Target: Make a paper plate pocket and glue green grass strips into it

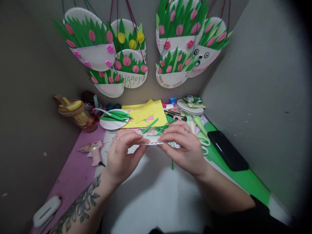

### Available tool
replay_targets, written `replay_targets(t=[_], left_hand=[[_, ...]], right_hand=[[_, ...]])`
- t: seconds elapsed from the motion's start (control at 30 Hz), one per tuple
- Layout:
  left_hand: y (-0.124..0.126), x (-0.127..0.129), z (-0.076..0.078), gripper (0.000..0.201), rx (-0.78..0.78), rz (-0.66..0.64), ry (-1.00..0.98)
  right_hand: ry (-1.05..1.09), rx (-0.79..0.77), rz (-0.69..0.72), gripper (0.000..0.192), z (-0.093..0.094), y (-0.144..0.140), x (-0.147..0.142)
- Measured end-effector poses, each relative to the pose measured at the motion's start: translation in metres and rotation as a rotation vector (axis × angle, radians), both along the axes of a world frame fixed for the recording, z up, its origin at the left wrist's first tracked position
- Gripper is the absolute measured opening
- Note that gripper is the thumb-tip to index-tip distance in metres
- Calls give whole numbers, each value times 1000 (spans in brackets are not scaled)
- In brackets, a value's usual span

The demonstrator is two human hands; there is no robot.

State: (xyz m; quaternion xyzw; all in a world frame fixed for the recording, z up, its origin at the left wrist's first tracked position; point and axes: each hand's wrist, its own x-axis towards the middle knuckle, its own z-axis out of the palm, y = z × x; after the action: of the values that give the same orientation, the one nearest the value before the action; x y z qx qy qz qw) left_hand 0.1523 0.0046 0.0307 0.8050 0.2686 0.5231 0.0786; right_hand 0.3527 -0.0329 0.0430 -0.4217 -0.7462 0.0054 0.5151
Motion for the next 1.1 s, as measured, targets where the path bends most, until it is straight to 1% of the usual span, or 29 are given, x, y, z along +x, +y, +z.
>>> replay_targets(t=[0.1,0.27,0.4,0.6,0.67,0.9,1.1], left_hand=[[0,2,2,44,17,-20,-12],[1,3,4,40,54,-17,0],[1,3,6,38,71,-27,6],[-3,2,11,31,143,44,75],[-4,3,12,31,160,51,94],[-4,3,11,30,132,29,114],[-4,5,12,27,160,6,152]], right_hand=[[17,7,7,9,-3,0,0],[39,29,18,11,-4,-1,0],[19,33,6,11,-3,-1,0],[-28,19,-14,11,-4,-1,-1],[-36,14,-10,11,-5,-1,-1],[-6,20,25,12,-5,-2,-2],[-109,5,5,12,-7,-3,-5]])
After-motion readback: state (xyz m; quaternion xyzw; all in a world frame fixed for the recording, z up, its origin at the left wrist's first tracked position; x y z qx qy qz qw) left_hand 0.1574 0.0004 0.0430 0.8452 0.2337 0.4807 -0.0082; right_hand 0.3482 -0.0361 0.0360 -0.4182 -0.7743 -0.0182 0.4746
